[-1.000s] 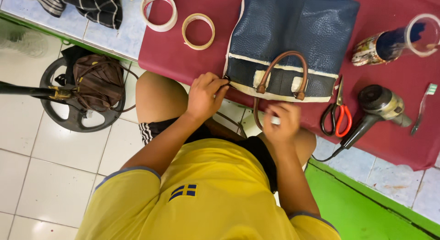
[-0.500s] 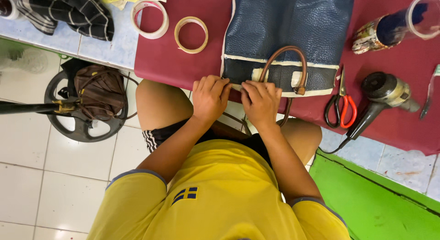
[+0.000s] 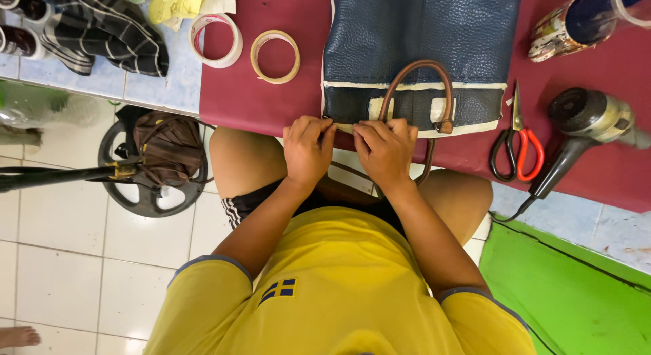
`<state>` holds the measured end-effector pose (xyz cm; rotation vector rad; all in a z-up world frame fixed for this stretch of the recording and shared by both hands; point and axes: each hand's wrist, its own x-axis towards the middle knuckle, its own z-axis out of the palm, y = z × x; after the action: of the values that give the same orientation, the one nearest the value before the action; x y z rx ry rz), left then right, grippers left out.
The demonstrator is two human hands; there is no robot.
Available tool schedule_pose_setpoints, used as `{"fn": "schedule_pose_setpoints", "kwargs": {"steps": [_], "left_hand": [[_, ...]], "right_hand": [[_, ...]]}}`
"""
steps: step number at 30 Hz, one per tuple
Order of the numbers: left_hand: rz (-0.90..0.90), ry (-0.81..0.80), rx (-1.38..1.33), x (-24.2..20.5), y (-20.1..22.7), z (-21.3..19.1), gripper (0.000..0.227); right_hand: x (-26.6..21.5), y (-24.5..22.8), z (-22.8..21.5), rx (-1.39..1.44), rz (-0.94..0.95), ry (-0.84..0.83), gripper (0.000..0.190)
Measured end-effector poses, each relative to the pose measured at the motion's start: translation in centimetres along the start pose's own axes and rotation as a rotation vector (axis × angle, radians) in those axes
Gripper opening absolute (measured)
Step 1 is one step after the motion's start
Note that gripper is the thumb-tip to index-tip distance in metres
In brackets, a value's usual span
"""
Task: The person applies masking tape along the top edge of a dark blue handbag, smoothing it down with both hands. They then use scissors to trim the excess tape and continue pressing the tape onto the bag's surface.
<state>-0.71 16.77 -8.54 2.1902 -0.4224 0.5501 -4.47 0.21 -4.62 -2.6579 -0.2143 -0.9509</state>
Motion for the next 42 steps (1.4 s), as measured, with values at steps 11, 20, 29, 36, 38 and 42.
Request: {"fn": "schedule_pose_setpoints", "kwargs": {"steps": [11,20,29,36,38,42], "left_hand": [[0.074,-0.102,0.068,0.1,-0.2,0.0,0.01],[0.227,-0.195,0.224,0.9,-0.3,-0.5,0.012],[0.229,-0.313,0.259,1.6,0.0,-1.2,0.009],[0.186,-0.405,0.221,2.0,0.1,-1.7,0.011],[0.164,-0.424,0.21,2.1,0.2,-1.9,0.011],[0.103,-0.446,0.169,2.3,0.1,-1.8,0.016]], "right_hand": [[0.9,-0.7,-1.1,0.035,0.037,-0.001,0.008],[-0.1,0.1,-0.3,0.045,0.027,-0.029,0.017],[-1.0,0.4,1.1,-0.028,0.043,-0.101,0.012],[-0.7,0.2,1.0,-0.021,0.07,-0.113,0.006],[-0.7,0.3,1.2,-0.024,0.083,-0.132,0.006],[0.1,0.0,0.5,-0.031,0.099,-0.171,0.008]]}}
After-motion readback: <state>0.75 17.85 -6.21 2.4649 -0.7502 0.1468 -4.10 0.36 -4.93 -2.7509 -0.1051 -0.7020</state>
